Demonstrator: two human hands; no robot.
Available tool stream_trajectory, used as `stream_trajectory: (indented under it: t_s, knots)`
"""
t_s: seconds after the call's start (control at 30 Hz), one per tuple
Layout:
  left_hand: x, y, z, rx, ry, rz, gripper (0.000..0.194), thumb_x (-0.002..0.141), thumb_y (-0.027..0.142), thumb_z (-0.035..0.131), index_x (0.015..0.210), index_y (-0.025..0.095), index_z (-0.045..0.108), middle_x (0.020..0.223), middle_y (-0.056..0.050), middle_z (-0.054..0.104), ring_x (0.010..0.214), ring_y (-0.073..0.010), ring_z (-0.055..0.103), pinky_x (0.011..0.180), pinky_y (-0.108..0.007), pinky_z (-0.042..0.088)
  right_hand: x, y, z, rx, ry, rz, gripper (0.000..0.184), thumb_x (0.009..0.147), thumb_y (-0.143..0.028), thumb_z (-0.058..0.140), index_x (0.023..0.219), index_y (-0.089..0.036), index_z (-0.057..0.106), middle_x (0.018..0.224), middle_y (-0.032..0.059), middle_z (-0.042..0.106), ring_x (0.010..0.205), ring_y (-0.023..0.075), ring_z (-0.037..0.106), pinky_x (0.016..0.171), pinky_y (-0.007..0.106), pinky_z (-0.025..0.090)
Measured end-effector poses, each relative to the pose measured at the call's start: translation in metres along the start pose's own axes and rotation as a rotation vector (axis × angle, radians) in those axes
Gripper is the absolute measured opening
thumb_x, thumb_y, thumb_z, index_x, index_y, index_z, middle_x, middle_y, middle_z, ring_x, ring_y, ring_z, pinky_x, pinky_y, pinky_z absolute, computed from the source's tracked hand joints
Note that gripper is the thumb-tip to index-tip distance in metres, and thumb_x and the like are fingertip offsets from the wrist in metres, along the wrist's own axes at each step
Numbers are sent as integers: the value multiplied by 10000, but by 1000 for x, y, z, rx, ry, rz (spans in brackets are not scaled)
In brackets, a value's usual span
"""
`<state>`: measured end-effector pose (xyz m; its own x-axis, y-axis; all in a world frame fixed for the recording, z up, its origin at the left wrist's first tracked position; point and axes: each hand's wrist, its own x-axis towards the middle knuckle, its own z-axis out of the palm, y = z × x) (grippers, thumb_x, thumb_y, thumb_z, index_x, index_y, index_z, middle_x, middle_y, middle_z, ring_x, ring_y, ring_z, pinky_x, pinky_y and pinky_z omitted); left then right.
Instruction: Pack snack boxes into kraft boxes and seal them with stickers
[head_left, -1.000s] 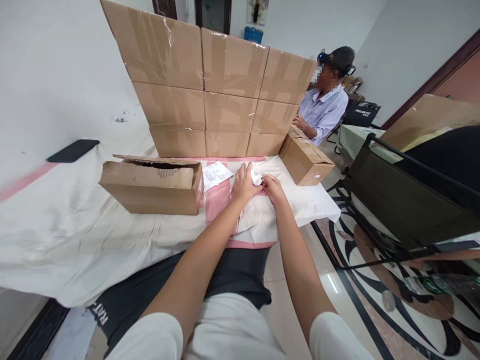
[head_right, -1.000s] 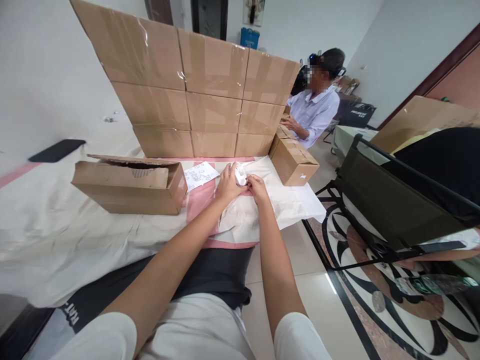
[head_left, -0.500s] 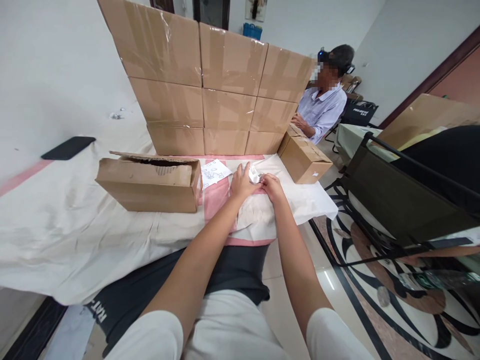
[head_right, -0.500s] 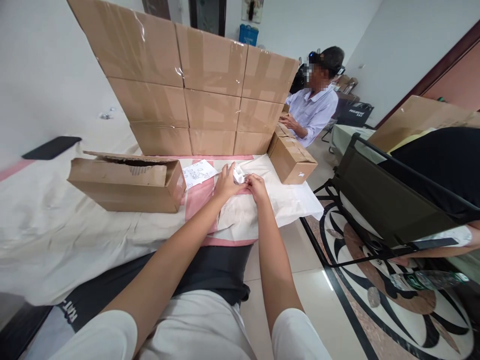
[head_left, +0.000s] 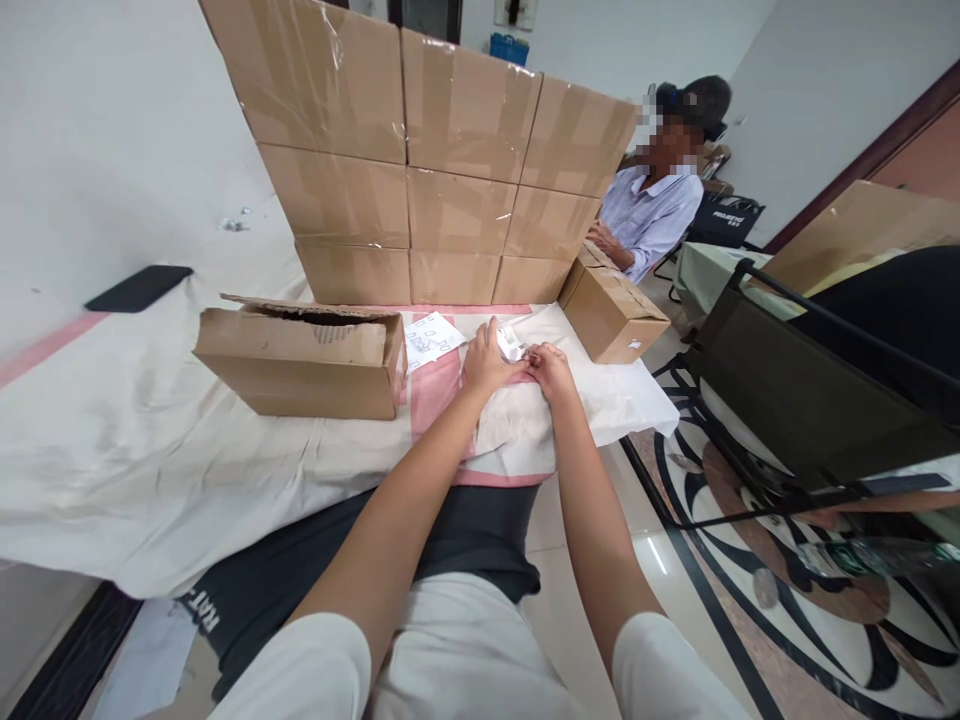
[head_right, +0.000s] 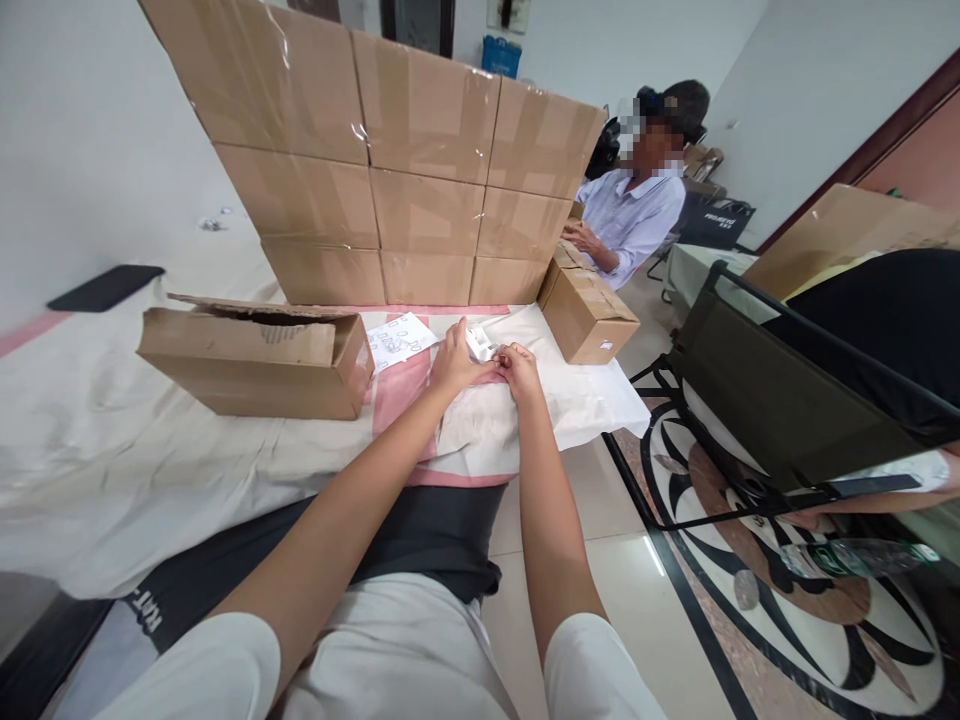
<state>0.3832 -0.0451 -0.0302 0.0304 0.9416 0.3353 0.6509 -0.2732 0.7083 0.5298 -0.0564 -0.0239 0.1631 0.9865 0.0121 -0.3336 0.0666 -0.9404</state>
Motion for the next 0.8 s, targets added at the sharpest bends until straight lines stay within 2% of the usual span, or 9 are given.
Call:
stream_trajectory:
  t_s: [0.13,0.33,0.6,0.8]
  knots:
    - [0,-1,0,-23,23,28,1178,693,496,882,1617,194,217,1589,-194,411,1429,-377,473,1180,-449,398,-1,-2,-2,16,-8,16,343,607,-243,744,585,-223,402,666,-16,602,712,142,606,653,261,548]
    - [1,-2,1,-18,25,28,1160,691,481,881,1609,186,236,1579,-197,420,1415,-371,489,1171,-440,407,-3,-3,-4,33,-8,27,293,603,-228,710,597,-224,417,769,19,697,805,190,658,665,291,576]
    - [0,-2,0,-19,22,30,1111,720,472,857,1605,217,236,1568,-183,426,1431,-363,474,1165,-445,410,-4,-4,-5,49,-16,35,277,628,-197,659,607,-221,384,940,52,776,847,195,688,642,276,572]
    - [-1,1,-4,-44,31,18,1095,725,438,854,1603,205,242,1557,-190,435,1440,-361,468,1166,-448,410,-7,-5,-6,65,-30,24,230,613,-195,642,596,-217,413,973,69,788,845,198,692,648,285,588]
